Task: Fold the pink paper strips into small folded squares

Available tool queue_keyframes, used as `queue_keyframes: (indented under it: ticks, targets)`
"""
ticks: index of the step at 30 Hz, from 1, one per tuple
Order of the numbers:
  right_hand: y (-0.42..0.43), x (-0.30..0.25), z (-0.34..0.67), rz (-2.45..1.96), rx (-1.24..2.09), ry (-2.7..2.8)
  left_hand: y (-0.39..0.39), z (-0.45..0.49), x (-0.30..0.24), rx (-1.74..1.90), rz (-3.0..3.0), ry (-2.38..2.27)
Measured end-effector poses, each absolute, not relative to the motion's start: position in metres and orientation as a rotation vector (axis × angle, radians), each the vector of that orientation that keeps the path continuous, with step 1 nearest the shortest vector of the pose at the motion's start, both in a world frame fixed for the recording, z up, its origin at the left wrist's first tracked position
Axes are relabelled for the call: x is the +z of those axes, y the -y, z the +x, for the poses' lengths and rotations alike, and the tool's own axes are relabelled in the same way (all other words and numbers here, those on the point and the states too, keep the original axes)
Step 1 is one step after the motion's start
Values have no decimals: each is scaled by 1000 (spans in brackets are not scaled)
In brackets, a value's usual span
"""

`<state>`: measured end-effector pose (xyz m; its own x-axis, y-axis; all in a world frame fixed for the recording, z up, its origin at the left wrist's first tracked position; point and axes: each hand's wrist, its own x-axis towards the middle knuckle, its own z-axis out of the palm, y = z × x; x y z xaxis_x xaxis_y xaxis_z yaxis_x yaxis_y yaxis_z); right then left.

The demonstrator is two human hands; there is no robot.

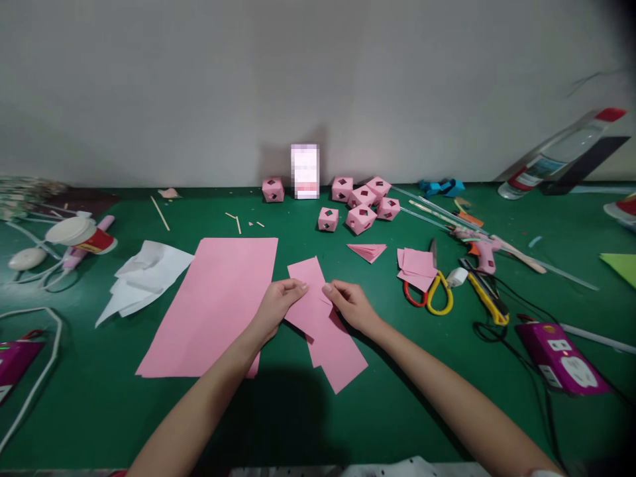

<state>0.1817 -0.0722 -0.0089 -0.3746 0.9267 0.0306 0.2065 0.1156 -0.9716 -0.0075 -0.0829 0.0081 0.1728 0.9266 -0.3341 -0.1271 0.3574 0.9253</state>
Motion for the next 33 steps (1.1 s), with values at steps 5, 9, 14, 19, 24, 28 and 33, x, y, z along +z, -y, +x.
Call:
queue_keyframes:
  ticks: [5,9,14,19,24,28,33]
  targets:
    - [72,-7,183,-1062,1430,1699,84,-6,12,796,1015,-1100]
    - [72,-5,183,-1031,1533,1676,85,-3,10,785,1094,-1134]
    - [70,-6,182,-1092,1471,1684,86,-3,6,832,1096,-1158]
    - [67,-7,185,-1042,1524,1675,83,-7,7,891,1070,-1191]
    - [66,-6,187,-1015,1521,1696,82,-9,7,863,1035,-1176]
    - [66,-4,188,-987,1561,1694,82,-9,7,873,1038,-1165]
    - [65,0,187,-954,1619,1642,84,-7,6,830,1085,-1129]
